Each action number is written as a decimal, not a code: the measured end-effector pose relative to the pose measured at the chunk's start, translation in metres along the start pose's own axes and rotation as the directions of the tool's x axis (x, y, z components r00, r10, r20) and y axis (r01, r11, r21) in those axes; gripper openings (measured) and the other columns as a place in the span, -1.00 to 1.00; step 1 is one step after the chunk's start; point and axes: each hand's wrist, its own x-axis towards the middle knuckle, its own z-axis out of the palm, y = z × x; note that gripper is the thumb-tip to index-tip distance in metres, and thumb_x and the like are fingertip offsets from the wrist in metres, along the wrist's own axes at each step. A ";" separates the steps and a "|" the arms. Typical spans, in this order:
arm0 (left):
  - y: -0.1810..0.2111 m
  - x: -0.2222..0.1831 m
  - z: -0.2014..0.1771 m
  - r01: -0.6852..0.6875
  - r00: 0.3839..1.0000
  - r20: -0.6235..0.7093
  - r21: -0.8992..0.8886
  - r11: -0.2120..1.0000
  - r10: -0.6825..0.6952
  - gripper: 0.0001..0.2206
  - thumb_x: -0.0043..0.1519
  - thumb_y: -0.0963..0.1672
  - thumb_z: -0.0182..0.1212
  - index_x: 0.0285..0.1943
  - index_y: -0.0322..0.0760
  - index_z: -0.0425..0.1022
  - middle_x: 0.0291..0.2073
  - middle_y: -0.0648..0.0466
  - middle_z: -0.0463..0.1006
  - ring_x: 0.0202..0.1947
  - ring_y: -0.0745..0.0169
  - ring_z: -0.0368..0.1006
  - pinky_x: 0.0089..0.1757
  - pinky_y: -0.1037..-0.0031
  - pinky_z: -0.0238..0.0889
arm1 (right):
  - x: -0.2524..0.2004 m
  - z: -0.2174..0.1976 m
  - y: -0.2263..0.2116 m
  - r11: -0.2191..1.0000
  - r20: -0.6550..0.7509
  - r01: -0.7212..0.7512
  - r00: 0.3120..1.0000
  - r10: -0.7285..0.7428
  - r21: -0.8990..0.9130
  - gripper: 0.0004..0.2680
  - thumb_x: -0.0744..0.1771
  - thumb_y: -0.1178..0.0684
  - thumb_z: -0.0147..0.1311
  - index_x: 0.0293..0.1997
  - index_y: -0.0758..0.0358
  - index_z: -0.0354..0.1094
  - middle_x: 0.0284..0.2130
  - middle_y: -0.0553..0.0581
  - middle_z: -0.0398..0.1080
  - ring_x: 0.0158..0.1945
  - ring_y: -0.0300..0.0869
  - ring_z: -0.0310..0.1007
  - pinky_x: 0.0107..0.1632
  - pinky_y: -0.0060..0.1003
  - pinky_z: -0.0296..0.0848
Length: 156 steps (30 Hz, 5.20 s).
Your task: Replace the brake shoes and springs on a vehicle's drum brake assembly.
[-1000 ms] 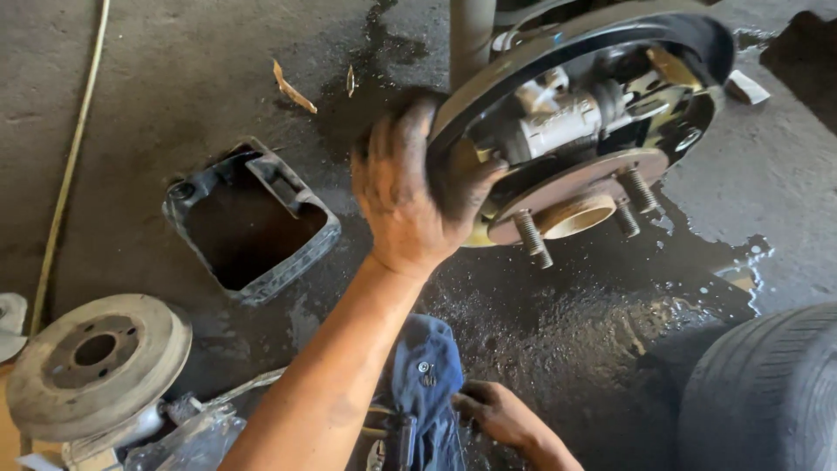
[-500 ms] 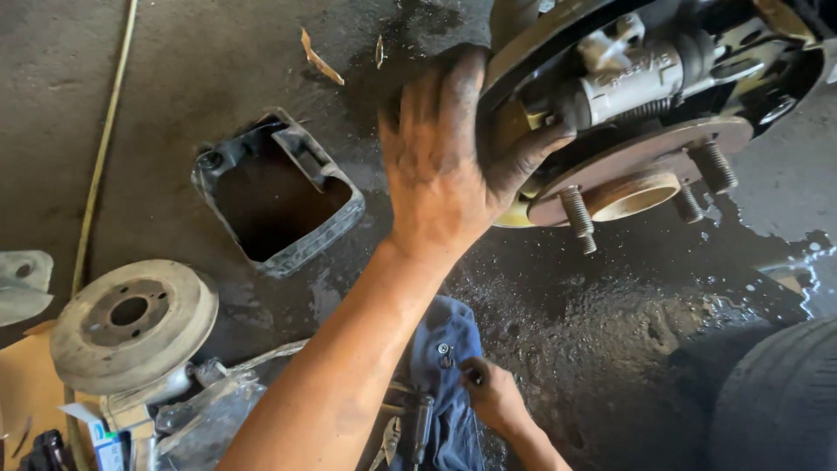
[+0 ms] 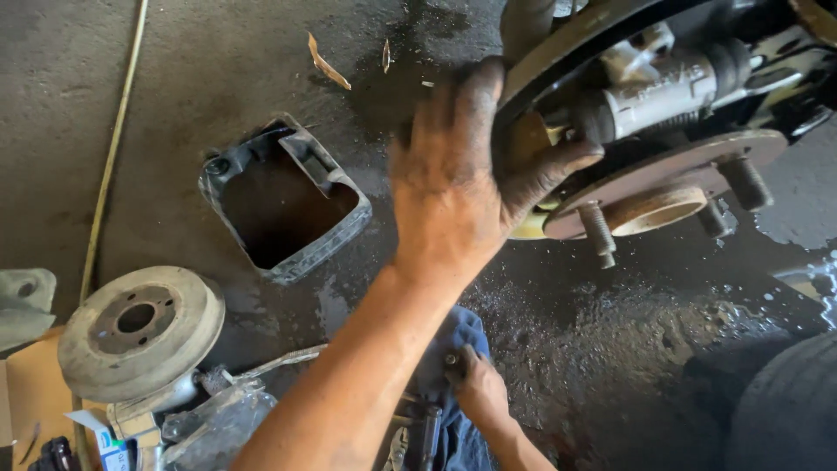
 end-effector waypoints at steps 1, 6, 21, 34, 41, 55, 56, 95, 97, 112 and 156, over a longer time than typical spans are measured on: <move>-0.002 0.000 0.000 -0.010 1.000 -0.008 -0.048 0.999 0.010 -0.26 0.20 0.30 0.04 0.28 -0.26 0.22 -0.05 -0.08 0.53 -0.16 0.07 0.56 -0.24 0.24 0.53 | -0.002 0.005 0.003 0.999 -0.022 -0.009 1.000 0.008 -0.044 -0.74 0.30 0.03 0.12 0.11 0.02 0.33 -0.04 0.16 0.48 -0.14 0.11 0.58 -0.12 0.03 0.58; -0.002 0.001 -0.003 -0.039 0.999 -0.027 -0.233 0.972 0.034 -0.32 0.23 0.20 0.27 0.28 -0.29 0.18 -0.08 -0.06 0.56 -0.15 0.09 0.62 -0.13 0.38 0.66 | -0.009 -0.008 -0.013 0.988 -0.018 -0.132 0.991 0.134 0.080 -0.89 0.31 0.03 0.06 -0.14 0.10 0.39 -0.23 0.07 0.51 -0.25 -0.03 0.53 -0.15 -0.08 0.50; 0.002 0.002 -0.010 -0.018 1.000 0.000 -0.284 0.959 0.019 -0.38 0.26 0.11 0.35 0.30 -0.28 0.18 0.04 -0.12 0.62 -0.12 0.09 0.72 -0.17 0.49 0.68 | -0.007 -0.007 -0.012 0.990 0.060 -0.024 0.998 0.015 0.138 -0.78 0.25 0.20 0.14 -0.04 0.15 0.53 -0.02 0.20 0.46 -0.11 0.04 0.59 -0.01 -0.10 0.67; -0.004 0.000 -0.005 -0.062 0.998 -0.021 -0.273 0.960 0.058 -0.39 0.30 0.11 0.30 0.30 -0.36 0.18 -0.05 -0.18 0.64 -0.25 0.04 0.71 -0.28 0.46 0.68 | -0.008 -0.038 -0.047 0.994 0.099 -0.016 0.995 0.005 0.108 -0.60 0.21 0.26 0.18 0.17 0.08 0.39 0.03 0.21 0.35 -0.05 0.06 0.48 0.02 -0.08 0.57; -0.008 -0.004 0.001 -0.079 0.997 -0.020 -0.312 0.947 0.076 -0.38 0.33 0.08 0.36 0.35 -0.25 0.11 0.01 -0.13 0.64 -0.18 0.08 0.73 -0.24 0.51 0.71 | -0.017 -0.104 -0.104 0.968 0.396 -0.223 0.904 0.161 0.116 -0.72 0.30 0.25 0.04 0.04 0.04 0.56 -0.37 -0.02 0.58 -0.52 -0.35 0.38 -0.46 -0.51 0.33; -0.010 -0.003 -0.006 -0.027 0.998 0.048 -0.280 0.960 0.042 -0.51 0.36 0.09 0.22 0.27 -0.17 0.14 -0.25 -0.10 0.70 -0.39 0.10 0.68 -0.39 0.41 0.59 | -0.017 -0.202 -0.170 0.508 -0.069 0.159 0.979 -0.193 0.847 -0.88 0.33 0.17 0.13 -0.14 0.38 0.53 -0.30 0.20 0.53 -0.22 -0.13 0.50 -0.03 -0.21 0.55; -0.011 -0.003 -0.005 -0.021 0.998 0.044 -0.306 0.952 0.036 -0.53 0.36 0.07 0.25 0.27 -0.13 0.14 -0.27 -0.08 0.70 -0.39 0.14 0.68 -0.40 0.44 0.59 | -0.014 -0.207 -0.176 0.409 -0.135 0.223 0.963 -0.232 0.885 -0.89 0.36 0.22 0.07 -0.11 0.42 0.50 -0.28 0.23 0.52 -0.20 -0.11 0.48 -0.06 -0.22 0.50; -0.084 -0.047 0.004 0.712 0.498 0.692 -0.671 -0.209 -0.523 -0.84 0.22 -0.30 0.10 -0.08 -0.51 0.55 -0.31 -0.15 0.64 -0.37 0.14 0.52 -0.24 0.45 0.44 | -0.059 -0.256 -0.261 0.942 -0.345 0.193 0.934 -0.091 0.274 -0.81 0.36 0.01 0.11 -0.41 0.26 0.50 -0.62 0.04 0.51 -0.61 -0.25 0.39 -0.54 -0.35 0.34; -0.070 -0.033 -0.004 0.744 0.492 0.698 -0.647 -0.164 -0.521 -0.82 0.18 -0.29 0.14 -0.08 -0.48 0.60 -0.34 -0.09 0.63 -0.41 0.22 0.45 -0.29 0.49 0.33 | -0.063 -0.252 -0.271 0.707 -0.160 0.046 0.982 0.096 0.705 -0.82 0.38 0.06 0.05 -0.27 0.39 0.46 -0.47 0.20 0.50 -0.53 -0.14 0.39 -0.45 -0.27 0.37; -0.054 -0.013 0.003 0.811 0.465 0.808 -0.553 -0.191 -0.362 -0.86 0.19 -0.28 0.18 -0.11 -0.51 0.57 -0.29 -0.10 0.58 -0.35 0.20 0.38 -0.29 0.48 0.22 | -0.084 -0.282 -0.270 0.958 -0.618 0.180 0.734 -0.282 -0.222 -0.86 0.26 0.08 0.21 -0.13 0.10 0.52 -0.44 0.02 0.62 -0.61 -0.15 0.55 -0.55 -0.23 0.49; -0.060 -0.028 0.013 0.666 0.512 0.833 -0.540 -0.515 -0.211 -0.87 0.29 -0.32 0.05 -0.04 -0.48 0.46 -0.17 -0.11 0.56 -0.19 0.24 0.51 -0.14 0.61 0.50 | -0.016 -0.408 -0.289 -0.367 0.413 0.402 0.029 -0.910 -0.838 -0.85 0.28 0.03 0.20 -0.09 -0.02 0.52 -0.15 -0.17 0.46 -0.05 -0.24 0.40 -0.12 -0.32 0.61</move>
